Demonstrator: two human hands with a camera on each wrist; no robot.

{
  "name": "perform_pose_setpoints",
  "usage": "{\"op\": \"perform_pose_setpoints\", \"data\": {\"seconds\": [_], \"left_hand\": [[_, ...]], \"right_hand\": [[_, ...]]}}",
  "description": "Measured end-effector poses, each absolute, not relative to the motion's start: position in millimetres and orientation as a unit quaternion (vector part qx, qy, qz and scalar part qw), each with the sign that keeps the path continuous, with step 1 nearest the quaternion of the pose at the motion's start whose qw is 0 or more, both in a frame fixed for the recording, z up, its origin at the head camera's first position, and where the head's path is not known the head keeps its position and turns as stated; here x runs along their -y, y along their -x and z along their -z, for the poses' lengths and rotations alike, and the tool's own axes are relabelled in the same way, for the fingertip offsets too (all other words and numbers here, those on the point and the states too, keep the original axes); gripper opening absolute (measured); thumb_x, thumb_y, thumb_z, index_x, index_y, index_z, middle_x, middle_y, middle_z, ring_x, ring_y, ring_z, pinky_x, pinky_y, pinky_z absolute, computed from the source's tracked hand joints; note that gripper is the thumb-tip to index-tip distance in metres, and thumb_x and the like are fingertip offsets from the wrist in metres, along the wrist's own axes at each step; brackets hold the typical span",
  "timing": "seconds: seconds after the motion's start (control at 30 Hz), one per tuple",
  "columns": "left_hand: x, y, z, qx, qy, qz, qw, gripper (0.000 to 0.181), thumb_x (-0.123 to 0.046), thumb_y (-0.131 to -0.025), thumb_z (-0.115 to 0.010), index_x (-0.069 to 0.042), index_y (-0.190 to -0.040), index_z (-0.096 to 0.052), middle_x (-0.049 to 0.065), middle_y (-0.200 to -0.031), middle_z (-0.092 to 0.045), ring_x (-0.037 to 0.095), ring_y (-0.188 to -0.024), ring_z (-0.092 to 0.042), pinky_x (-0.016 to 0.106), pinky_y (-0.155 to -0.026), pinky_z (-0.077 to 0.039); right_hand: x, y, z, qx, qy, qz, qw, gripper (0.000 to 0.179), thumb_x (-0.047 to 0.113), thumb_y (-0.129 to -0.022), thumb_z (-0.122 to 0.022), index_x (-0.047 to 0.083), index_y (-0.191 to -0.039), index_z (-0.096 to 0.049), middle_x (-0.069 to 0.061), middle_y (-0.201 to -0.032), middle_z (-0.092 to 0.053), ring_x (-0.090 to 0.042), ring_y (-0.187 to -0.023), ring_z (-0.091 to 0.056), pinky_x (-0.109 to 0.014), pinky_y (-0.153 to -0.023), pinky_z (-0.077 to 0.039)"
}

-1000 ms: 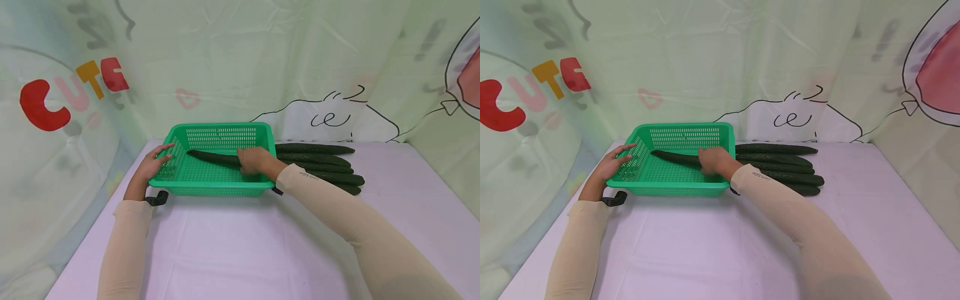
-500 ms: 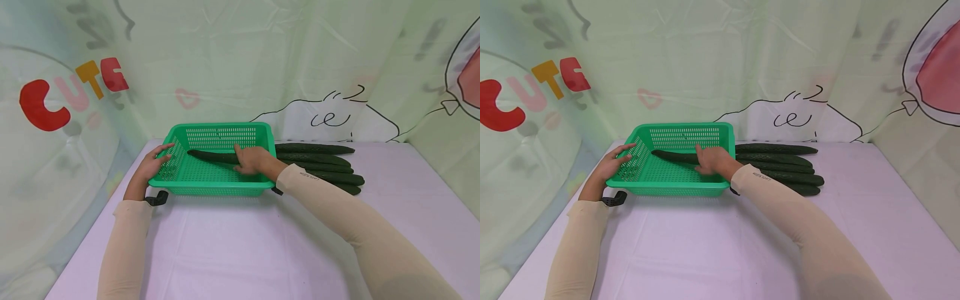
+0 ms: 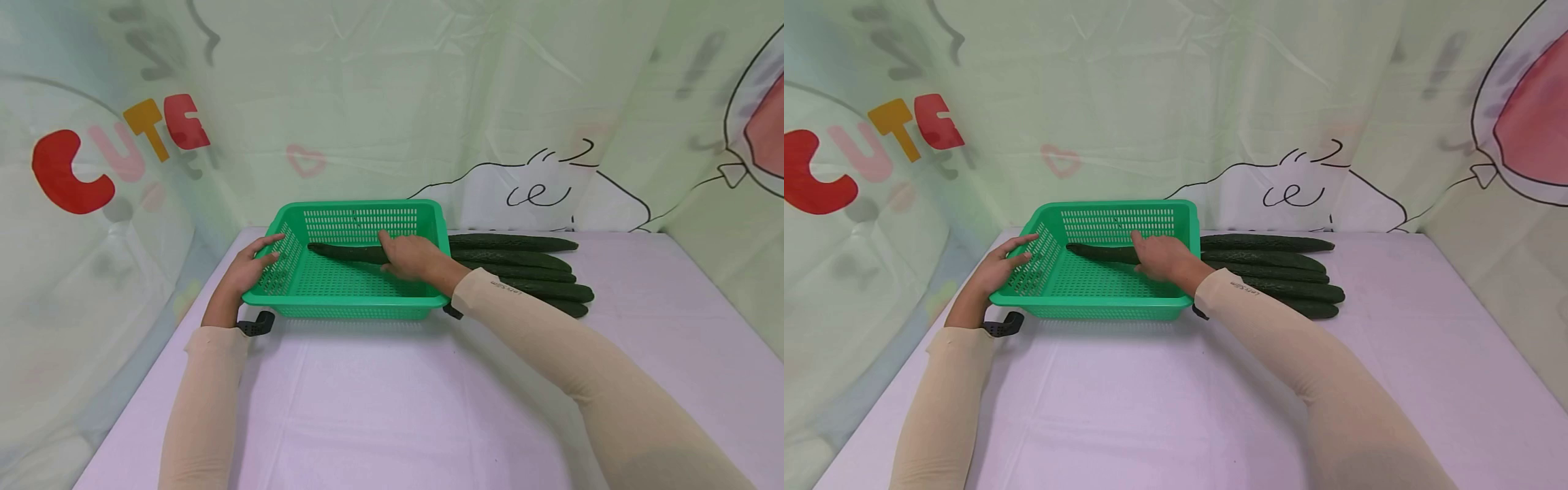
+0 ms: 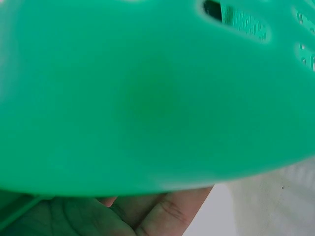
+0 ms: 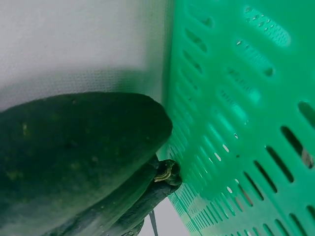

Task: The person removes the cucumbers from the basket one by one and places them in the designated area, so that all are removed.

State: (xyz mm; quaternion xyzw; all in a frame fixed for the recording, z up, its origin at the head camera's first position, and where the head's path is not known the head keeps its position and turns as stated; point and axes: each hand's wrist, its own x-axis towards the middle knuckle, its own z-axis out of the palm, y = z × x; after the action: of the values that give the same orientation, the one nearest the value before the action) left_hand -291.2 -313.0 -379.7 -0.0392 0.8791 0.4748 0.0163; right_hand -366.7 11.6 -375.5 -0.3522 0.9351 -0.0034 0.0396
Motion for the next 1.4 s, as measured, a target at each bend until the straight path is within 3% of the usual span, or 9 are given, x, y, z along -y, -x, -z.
{"op": "perform_pose_setpoints", "data": {"seconds": [0.13, 0.23, 0.37, 0.63, 0.83, 1.13, 1.27, 1.4], "left_hand": [[314.3, 292.3, 380.5, -0.881, 0.038, -0.472, 0.015, 0.051, -0.026, -0.105, -0.046, -0.026, -0.155, -0.034, 0.006, -0.167, -0.012, 0.037, -0.153, -0.01, 0.064, -0.118, -0.018], [314.5, 293.0, 380.9, -0.881, 0.038, -0.472, 0.013, 0.051, -0.026, -0.105, -0.046, -0.026, -0.155, -0.035, 0.006, -0.167, -0.013, 0.037, -0.153, -0.011, 0.063, -0.118, -0.019], [314.1, 293.0, 380.1, -0.88, 0.04, -0.472, 0.013, 0.051, -0.027, -0.105, -0.046, -0.026, -0.154, -0.035, 0.006, -0.167, -0.013, 0.037, -0.153, -0.011, 0.063, -0.118, -0.019], [314.0, 292.0, 378.7, -0.881, 0.039, -0.471, 0.015, 0.051, -0.028, -0.105, -0.046, -0.028, -0.155, -0.035, 0.005, -0.167, -0.012, 0.038, -0.153, -0.011, 0.065, -0.118, -0.018], [314.2, 291.5, 379.4, -0.882, 0.04, -0.469, 0.016, 0.051, -0.028, -0.105, -0.046, -0.028, -0.155, -0.035, 0.005, -0.167, -0.012, 0.038, -0.153, -0.011, 0.065, -0.118, -0.019], [313.8, 292.1, 379.1, -0.882, 0.038, -0.469, 0.014, 0.051, -0.027, -0.105, -0.046, -0.026, -0.155, -0.035, 0.006, -0.167, -0.012, 0.038, -0.153, -0.011, 0.065, -0.117, -0.019], [313.8, 291.6, 379.3, -0.881, 0.041, -0.472, 0.015, 0.051, -0.027, -0.105, -0.046, -0.026, -0.155, -0.035, 0.006, -0.167, -0.012, 0.038, -0.153, -0.011, 0.065, -0.117, -0.019], [313.6, 290.9, 379.6, -0.879, 0.042, -0.474, 0.018, 0.051, -0.028, -0.105, -0.046, -0.026, -0.155, -0.034, 0.006, -0.167, -0.011, 0.038, -0.153, -0.011, 0.065, -0.117, -0.018]], "right_hand": [[-12.3, 367.0, 374.2, -0.936, 0.349, 0.009, 0.046, 0.068, 0.032, -0.1, -0.058, 0.0, -0.149, -0.024, -0.013, -0.096, -0.069, -0.026, -0.086, -0.07, -0.038, -0.073, -0.057], [-12.8, 367.5, 373.9, -0.94, 0.338, 0.006, 0.043, 0.069, 0.025, -0.1, -0.058, -0.002, -0.151, -0.02, -0.017, -0.118, -0.064, -0.029, -0.106, -0.067, -0.039, -0.088, -0.056], [-13.7, 368.2, 374.6, -0.945, 0.325, -0.006, 0.033, 0.061, 0.017, -0.1, -0.058, -0.001, -0.147, -0.023, -0.02, -0.128, -0.058, -0.032, -0.111, -0.064, -0.042, -0.093, -0.054], [-12.3, 368.6, 376.6, -0.944, 0.326, 0.006, 0.053, 0.061, 0.037, -0.104, -0.049, 0.001, -0.148, -0.028, -0.018, -0.115, -0.063, -0.03, -0.099, -0.067, -0.041, -0.083, -0.057], [-11.7, 368.4, 375.6, -0.948, 0.311, 0.02, 0.062, 0.069, 0.051, -0.101, -0.047, 0.004, -0.15, -0.031, -0.014, -0.112, -0.067, -0.027, -0.104, -0.068, -0.042, -0.088, -0.056], [-13.1, 365.9, 372.3, -0.946, 0.322, 0.01, 0.036, 0.057, 0.05, -0.102, -0.045, 0.009, -0.141, -0.043, -0.007, -0.082, -0.066, -0.023, -0.08, -0.069, -0.04, -0.072, -0.057], [-12.9, 365.3, 372.1, -0.945, 0.325, -0.001, 0.035, 0.056, 0.048, -0.102, -0.047, 0.009, -0.142, -0.042, -0.01, -0.093, -0.069, -0.024, -0.086, -0.07, -0.042, -0.075, -0.057], [-12.0, 365.9, 372.9, -0.945, 0.323, -0.027, 0.055, 0.069, 0.045, -0.103, -0.046, 0.004, -0.154, -0.027, -0.011, -0.101, -0.071, -0.022, -0.087, -0.07, -0.04, -0.075, -0.058]]}}
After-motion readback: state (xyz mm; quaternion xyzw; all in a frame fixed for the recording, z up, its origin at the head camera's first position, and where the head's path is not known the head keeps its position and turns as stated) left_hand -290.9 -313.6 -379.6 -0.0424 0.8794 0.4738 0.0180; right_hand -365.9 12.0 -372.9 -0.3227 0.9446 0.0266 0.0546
